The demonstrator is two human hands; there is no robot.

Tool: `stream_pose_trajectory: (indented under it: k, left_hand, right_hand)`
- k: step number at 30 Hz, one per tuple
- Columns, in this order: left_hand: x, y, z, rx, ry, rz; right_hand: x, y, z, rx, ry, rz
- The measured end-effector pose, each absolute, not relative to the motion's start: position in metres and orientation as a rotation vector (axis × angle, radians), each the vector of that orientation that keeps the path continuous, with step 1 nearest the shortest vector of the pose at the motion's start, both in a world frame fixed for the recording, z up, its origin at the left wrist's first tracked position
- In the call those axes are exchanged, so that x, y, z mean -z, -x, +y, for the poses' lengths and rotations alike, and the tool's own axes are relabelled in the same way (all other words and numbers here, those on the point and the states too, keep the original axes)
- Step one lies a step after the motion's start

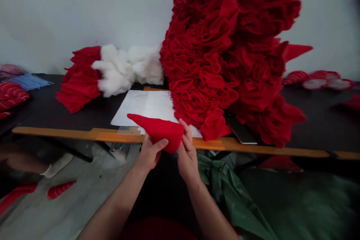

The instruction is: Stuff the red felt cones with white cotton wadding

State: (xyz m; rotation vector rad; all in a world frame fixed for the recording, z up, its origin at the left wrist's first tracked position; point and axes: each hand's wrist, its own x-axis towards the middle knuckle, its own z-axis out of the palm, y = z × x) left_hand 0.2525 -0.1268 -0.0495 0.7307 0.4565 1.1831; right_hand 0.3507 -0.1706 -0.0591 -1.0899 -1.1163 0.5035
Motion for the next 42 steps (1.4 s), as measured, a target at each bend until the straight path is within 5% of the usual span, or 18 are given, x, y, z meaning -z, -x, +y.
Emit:
stream_pose_trajectory:
  k: [22, 30, 42]
  left_hand:
    - [0.068, -0.228, -0.095, -1.191, -0.595, 0.558]
    - [0.056, -0.221, -0.091, -1.184, -0.525, 0.460]
    - [0.028, -0.166, -0.019, -1.402, -0.118, 0.407]
  right_hand:
    - [0.060, -0.338, -0.124, -0.434, 1.186, -1.299]
    - [0.057, -0.333, -0.116, -0.140, 1.205, -1.607]
    - [0.023, -0.331, -0.041, -0.456, 1.341, -1.731]
